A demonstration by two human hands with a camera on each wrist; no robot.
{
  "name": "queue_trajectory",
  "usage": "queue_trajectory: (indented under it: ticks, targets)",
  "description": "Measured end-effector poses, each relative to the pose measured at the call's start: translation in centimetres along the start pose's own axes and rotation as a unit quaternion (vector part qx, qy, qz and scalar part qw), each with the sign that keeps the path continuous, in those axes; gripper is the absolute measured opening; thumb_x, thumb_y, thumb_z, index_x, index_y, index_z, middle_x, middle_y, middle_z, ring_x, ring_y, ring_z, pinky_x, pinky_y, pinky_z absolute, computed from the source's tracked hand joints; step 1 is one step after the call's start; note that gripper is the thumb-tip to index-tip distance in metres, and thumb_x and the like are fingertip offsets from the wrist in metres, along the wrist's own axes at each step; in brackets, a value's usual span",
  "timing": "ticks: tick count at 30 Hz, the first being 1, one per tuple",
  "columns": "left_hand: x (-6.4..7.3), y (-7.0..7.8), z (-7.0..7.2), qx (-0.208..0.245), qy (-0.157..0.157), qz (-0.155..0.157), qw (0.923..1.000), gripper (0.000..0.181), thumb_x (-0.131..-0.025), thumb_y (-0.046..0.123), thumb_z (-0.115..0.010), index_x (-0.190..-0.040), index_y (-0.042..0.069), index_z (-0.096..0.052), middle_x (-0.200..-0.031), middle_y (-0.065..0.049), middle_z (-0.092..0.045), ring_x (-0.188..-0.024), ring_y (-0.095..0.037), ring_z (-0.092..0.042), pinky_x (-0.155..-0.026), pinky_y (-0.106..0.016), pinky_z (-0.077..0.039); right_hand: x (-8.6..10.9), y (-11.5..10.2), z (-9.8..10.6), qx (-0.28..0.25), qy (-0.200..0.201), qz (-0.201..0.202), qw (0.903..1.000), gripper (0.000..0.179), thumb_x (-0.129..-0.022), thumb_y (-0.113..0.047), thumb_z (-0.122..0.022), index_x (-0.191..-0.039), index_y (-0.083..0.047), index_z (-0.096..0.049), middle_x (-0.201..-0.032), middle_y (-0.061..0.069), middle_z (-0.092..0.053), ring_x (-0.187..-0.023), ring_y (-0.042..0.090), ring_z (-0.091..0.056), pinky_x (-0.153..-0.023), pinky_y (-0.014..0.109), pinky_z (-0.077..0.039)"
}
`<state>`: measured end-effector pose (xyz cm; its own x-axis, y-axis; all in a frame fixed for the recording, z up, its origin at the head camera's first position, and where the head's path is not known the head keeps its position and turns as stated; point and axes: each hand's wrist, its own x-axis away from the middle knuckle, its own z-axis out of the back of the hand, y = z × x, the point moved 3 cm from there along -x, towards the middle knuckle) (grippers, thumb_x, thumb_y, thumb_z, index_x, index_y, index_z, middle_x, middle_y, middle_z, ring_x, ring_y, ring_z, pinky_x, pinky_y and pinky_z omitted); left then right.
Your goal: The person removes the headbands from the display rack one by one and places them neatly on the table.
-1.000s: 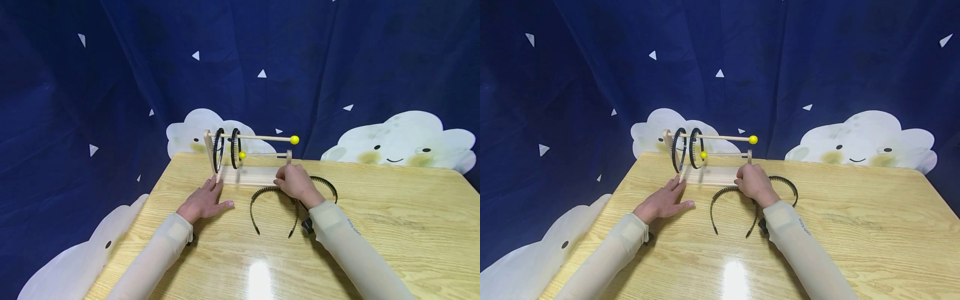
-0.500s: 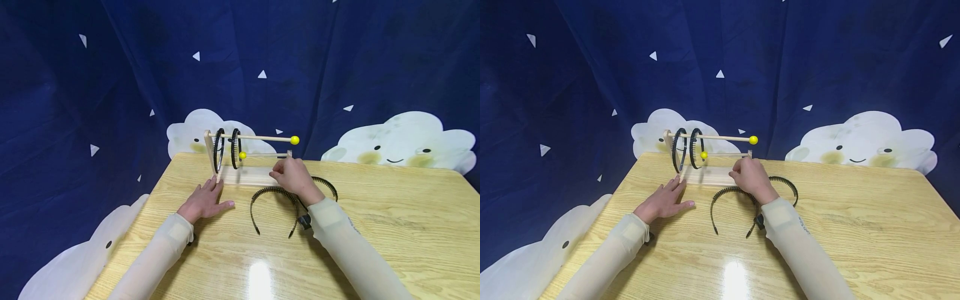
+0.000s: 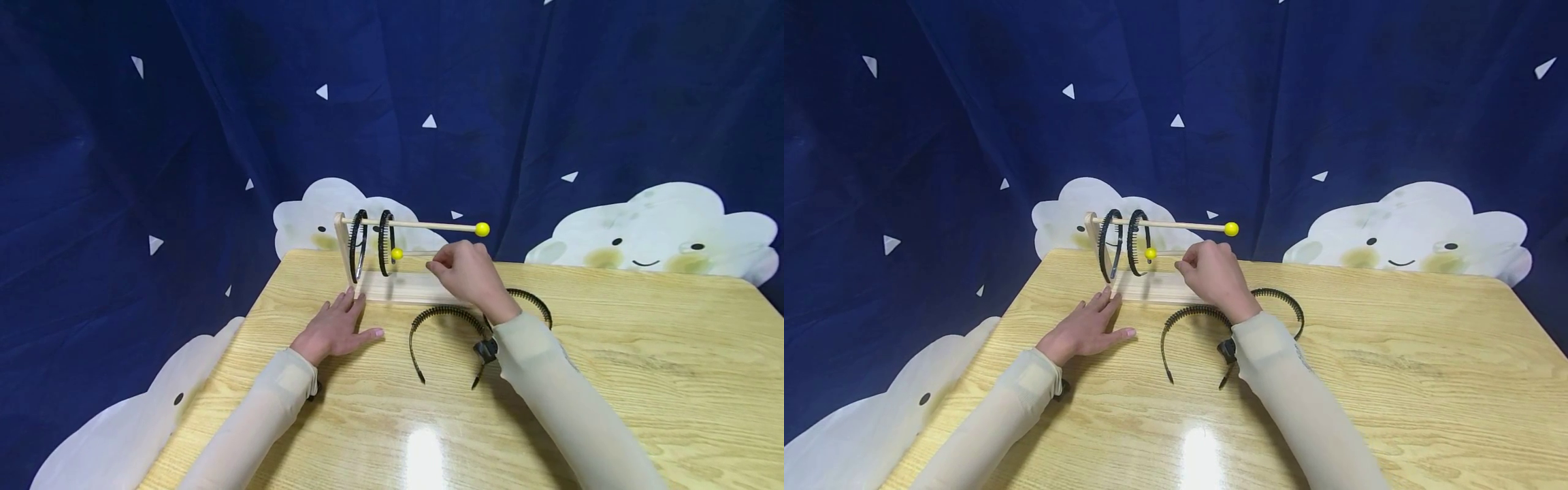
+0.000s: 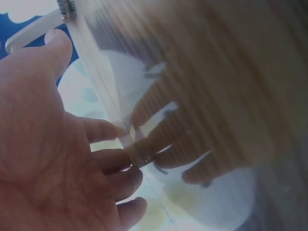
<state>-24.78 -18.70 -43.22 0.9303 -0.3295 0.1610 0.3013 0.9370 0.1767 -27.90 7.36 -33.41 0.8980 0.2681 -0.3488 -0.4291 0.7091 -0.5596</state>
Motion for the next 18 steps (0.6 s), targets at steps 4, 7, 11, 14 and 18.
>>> queue_trajectory:
  ticks: [4,7,11,14,18]
  targets:
    - [0.0,0.0,0.1,0.0,-0.003,0.004,1.0,0.096,-0.094,0.073,-0.044,-0.16,0.006,-0.024,-0.164,-0.022,-0.009,-0.15,-0.041,-0.016,-0.118,-0.058,-0.016,-0.7,-0.7,0.1,-0.007,0.008,0.008,0.9999,0.015,-0.092,-0.022,-0.074,-0.086,-0.01,-0.08,-0.076,-0.002,-0.073,-0.069,0.017,-0.065,-0.068,0.037,-0.053]
    - [0.0,0.1,0.1,-0.003,-0.005,0.004,1.0,0.096,-0.094,0.073,-0.044,-0.16,0.006,-0.024,-0.164,-0.022,-0.009,-0.15,-0.041,-0.016,-0.118,-0.058,-0.016,-1.1,-1.0,0.2,-0.011,0.01,0.008,0.9999,0.015,-0.092,-0.022,-0.074,-0.086,-0.01,-0.08,-0.075,-0.003,-0.073,-0.07,0.017,-0.065,-0.069,0.038,-0.052]
    - [0.0,0.2,0.1,-0.005,-0.002,0.003,1.0,0.097,-0.094,0.073,-0.045,-0.16,0.006,-0.023,-0.164,-0.023,-0.009,-0.149,-0.041,-0.016,-0.118,-0.058,-0.017,-1.5,-1.4,0.3,-0.017,0.01,0.003,0.9998,0.015,-0.093,-0.022,-0.073,-0.087,-0.01,-0.08,-0.077,-0.002,-0.073,-0.072,0.018,-0.066,-0.071,0.039,-0.053]
    - [0.0,0.3,0.1,-0.005,-0.001,0.003,1.0,0.097,-0.094,0.072,-0.046,-0.16,0.005,-0.024,-0.164,-0.024,-0.009,-0.149,-0.042,-0.016,-0.118,-0.058,-0.017,-1.8,-1.7,0.3,-0.02,0.014,0.005,0.9997,0.014,-0.092,-0.022,-0.074,-0.086,-0.01,-0.08,-0.079,0.0,-0.074,-0.075,0.019,-0.067,-0.073,0.039,-0.053]
    - [0.0,0.3,0.1,-0.008,-0.003,0.004,1.0,0.097,-0.094,0.072,-0.046,-0.16,0.004,-0.023,-0.164,-0.025,-0.009,-0.149,-0.042,-0.016,-0.118,-0.058,-0.018,-2.2,-2.2,0.2,-0.025,0.013,0.007,0.9996,0.015,-0.092,-0.021,-0.074,-0.086,-0.009,-0.079,-0.08,0.0,-0.074,-0.078,0.02,-0.067,-0.075,0.04,-0.053]
